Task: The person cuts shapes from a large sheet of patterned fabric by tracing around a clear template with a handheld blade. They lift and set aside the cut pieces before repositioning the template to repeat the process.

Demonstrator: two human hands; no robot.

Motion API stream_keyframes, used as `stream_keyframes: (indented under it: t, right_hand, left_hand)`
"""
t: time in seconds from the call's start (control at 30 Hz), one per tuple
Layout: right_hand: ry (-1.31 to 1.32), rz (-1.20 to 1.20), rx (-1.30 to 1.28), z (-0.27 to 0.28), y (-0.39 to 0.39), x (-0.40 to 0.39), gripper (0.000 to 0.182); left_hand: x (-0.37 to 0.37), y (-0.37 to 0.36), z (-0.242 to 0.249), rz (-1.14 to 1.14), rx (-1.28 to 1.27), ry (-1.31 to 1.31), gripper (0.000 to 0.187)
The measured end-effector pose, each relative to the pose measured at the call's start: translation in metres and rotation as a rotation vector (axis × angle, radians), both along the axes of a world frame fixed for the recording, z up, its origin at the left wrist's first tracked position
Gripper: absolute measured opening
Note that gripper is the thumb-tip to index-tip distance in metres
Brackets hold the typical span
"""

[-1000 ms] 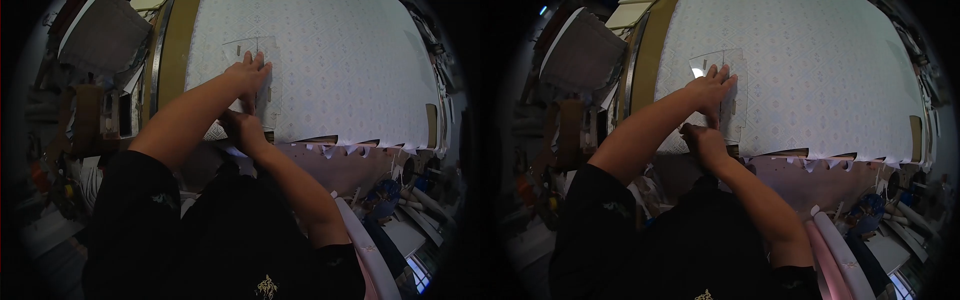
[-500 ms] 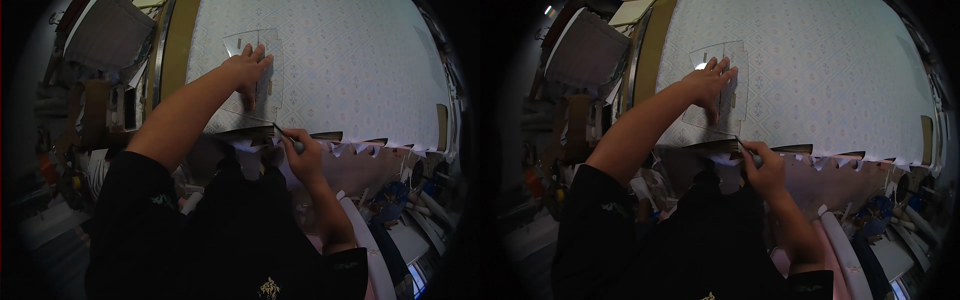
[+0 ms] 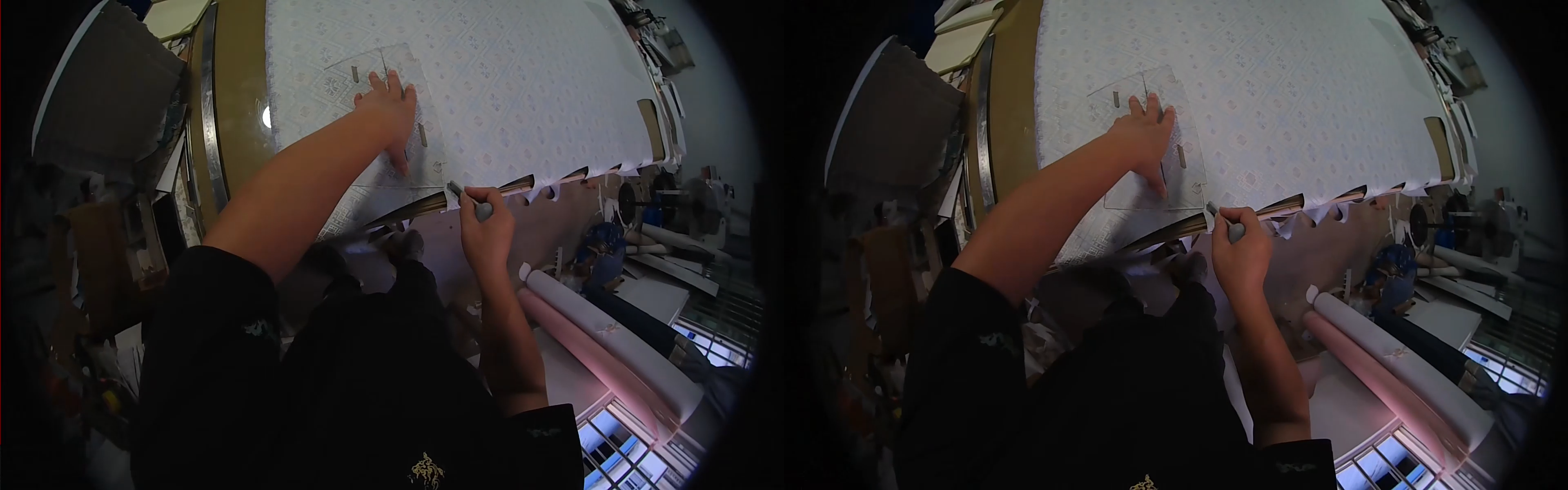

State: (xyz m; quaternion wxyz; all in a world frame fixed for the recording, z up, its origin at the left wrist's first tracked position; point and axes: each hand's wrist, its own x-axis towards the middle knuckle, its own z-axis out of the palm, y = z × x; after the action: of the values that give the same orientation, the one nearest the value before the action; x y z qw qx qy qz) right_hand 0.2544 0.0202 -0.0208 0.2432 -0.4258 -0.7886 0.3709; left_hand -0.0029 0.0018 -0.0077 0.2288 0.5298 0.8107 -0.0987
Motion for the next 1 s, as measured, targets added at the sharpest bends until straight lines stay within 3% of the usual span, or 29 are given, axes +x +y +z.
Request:
stream_keyframes:
  t: [0.4,0.5,0.57,0.6,0.67,1.0]
  right_hand:
    - [-0.152,-0.041,0.04,0.008,-0.005,-0.015,0.018]
    - [-0.088,-0.048,0.003,-0.006,-0.009,-0.007,0.014]
    - [0.208,-0.115,-0.052,-0.032,-0.018,-0.003,0.013]
    - [0.21,-0.118,-0.061,-0.044,-0.016,-0.005,0.013]
    - [0.297,-0.014,0.096,-0.062,-0.011,-0.012,0.012]
    - [0.338,-0.017,0.093,-0.074,-0.01,-0.016,0.012]
  left_hand:
    - [0.0,0.0,0.006,0.005,-0.067,-0.002,0.162]
    - [0.002,0.002,-0.001,0.009,-0.008,0.027,0.161]
    - [0.003,0.003,0.001,0.006,-0.026,0.029,0.16]
    - [0.004,0.004,0.0,0.003,-0.035,0.032,0.16]
    - [0.004,0.006,0.0,0.003,-0.053,0.04,0.161]
    - [0.004,0.007,0.006,-0.013,-0.085,0.041,0.161]
